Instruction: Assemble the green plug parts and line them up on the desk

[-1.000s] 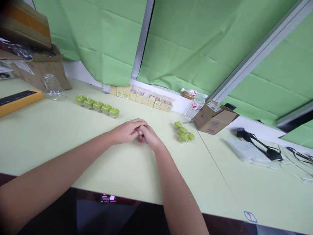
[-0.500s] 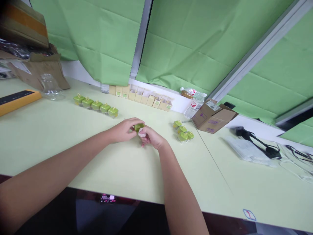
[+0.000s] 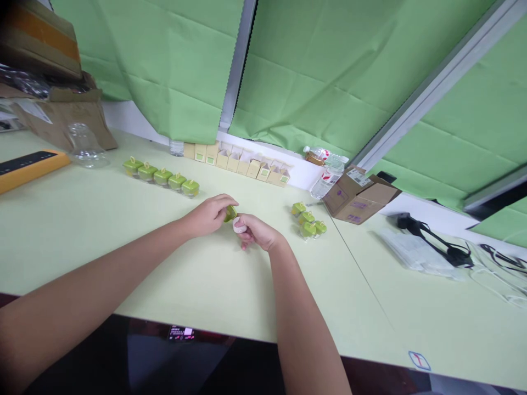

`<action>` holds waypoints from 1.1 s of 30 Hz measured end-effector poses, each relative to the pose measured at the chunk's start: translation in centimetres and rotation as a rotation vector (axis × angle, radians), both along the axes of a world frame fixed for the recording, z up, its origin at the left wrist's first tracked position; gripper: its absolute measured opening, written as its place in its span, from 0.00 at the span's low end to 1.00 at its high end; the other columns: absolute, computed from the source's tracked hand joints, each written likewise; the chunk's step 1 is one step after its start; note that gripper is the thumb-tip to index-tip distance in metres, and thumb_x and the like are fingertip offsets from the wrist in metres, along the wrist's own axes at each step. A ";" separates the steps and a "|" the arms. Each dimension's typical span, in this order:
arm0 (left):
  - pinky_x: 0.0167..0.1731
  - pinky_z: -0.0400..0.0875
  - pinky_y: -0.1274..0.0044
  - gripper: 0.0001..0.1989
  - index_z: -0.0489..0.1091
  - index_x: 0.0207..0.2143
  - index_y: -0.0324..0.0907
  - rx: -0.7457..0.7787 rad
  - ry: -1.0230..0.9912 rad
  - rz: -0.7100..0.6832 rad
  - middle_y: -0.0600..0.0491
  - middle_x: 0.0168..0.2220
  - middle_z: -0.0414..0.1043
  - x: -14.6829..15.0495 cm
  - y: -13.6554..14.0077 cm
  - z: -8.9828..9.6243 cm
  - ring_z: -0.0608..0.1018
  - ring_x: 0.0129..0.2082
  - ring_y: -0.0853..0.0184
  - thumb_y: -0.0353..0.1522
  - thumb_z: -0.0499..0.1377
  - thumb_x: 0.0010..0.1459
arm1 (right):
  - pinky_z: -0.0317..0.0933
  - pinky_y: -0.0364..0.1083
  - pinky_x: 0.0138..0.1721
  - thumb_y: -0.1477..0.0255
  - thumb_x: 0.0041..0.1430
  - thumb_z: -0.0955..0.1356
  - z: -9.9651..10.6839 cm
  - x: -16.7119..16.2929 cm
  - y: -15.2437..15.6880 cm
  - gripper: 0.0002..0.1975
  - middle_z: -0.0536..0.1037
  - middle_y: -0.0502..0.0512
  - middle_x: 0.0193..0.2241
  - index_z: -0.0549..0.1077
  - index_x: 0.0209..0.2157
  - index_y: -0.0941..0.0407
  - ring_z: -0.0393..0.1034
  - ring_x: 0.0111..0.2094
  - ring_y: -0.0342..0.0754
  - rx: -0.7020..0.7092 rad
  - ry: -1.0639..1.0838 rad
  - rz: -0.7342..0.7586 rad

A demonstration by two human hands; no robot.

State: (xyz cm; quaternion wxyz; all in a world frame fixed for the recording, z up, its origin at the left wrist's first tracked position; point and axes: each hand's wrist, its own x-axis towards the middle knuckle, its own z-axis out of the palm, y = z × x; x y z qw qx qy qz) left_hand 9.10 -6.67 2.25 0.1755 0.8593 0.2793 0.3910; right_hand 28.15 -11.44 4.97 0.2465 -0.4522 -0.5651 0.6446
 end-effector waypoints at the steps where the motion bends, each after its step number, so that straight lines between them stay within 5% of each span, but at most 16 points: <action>1: 0.51 0.71 0.69 0.21 0.71 0.49 0.40 -0.001 -0.003 0.009 0.46 0.49 0.73 0.0 0.1 0.0 0.76 0.48 0.63 0.21 0.48 0.56 | 0.60 0.44 0.21 0.67 0.50 0.63 0.1 0.0 0.0 0.07 0.52 0.41 0.15 0.58 0.24 0.52 0.41 0.17 0.40 0.026 -0.006 -0.022; 5: 0.50 0.72 0.69 0.20 0.71 0.50 0.40 0.004 -0.026 0.053 0.47 0.48 0.74 0.0 0.2 -0.1 0.77 0.46 0.64 0.22 0.48 0.59 | 0.57 0.44 0.21 0.64 0.52 0.66 -0.2 0.1 0.6 0.07 0.57 0.43 0.17 0.67 0.29 0.53 0.47 0.19 0.42 0.210 -0.096 -0.255; 8: 0.49 0.72 0.70 0.19 0.71 0.50 0.40 0.009 -0.032 0.069 0.48 0.47 0.74 0.0 0.2 -0.1 0.77 0.46 0.63 0.24 0.48 0.60 | 0.56 0.44 0.24 0.61 0.52 0.69 -1.2 0.2 1.3 0.12 0.66 0.47 0.21 0.73 0.37 0.52 0.57 0.22 0.44 0.430 -0.356 -0.501; 13: 0.47 0.72 0.70 0.18 0.70 0.49 0.40 -0.003 -0.025 0.072 0.48 0.47 0.74 0.0 -0.1 0.2 0.77 0.45 0.64 0.24 0.47 0.62 | 0.59 0.48 0.38 0.67 0.53 0.69 -2.9 0.1 1.6 0.17 0.75 0.51 0.33 0.74 0.46 0.48 0.65 0.30 0.48 0.739 -0.672 -0.437; 19: 0.47 0.72 0.71 0.17 0.70 0.48 0.41 0.006 -0.031 0.066 0.48 0.46 0.74 0.1 -0.3 0.3 0.77 0.44 0.64 0.24 0.47 0.61 | 0.61 0.49 0.44 0.67 0.57 0.67 -2.8 -0.1 1.4 0.18 0.75 0.54 0.35 0.75 0.49 0.50 0.68 0.35 0.50 0.778 -0.667 -0.312; 26: 0.45 0.71 0.73 0.18 0.70 0.48 0.41 0.018 -0.116 0.036 0.48 0.44 0.74 0.3 -0.3 0.3 0.76 0.42 0.66 0.22 0.47 0.60 | 0.62 0.52 0.50 0.66 0.59 0.66 -2.1 -0.5 1.7 0.14 0.77 0.55 0.48 0.77 0.46 0.49 0.68 0.49 0.53 0.853 -0.442 -0.480; 33: 0.44 0.70 0.73 0.17 0.70 0.47 0.41 0.040 -0.192 0.044 0.49 0.42 0.72 0.5 -0.7 0.8 0.75 0.42 0.66 0.22 0.47 0.61 | 0.67 0.48 0.39 0.61 0.57 0.69 -0.9 -1.8 1.2 0.12 0.78 0.52 0.34 0.78 0.37 0.54 0.71 0.34 0.47 0.644 -0.053 -0.484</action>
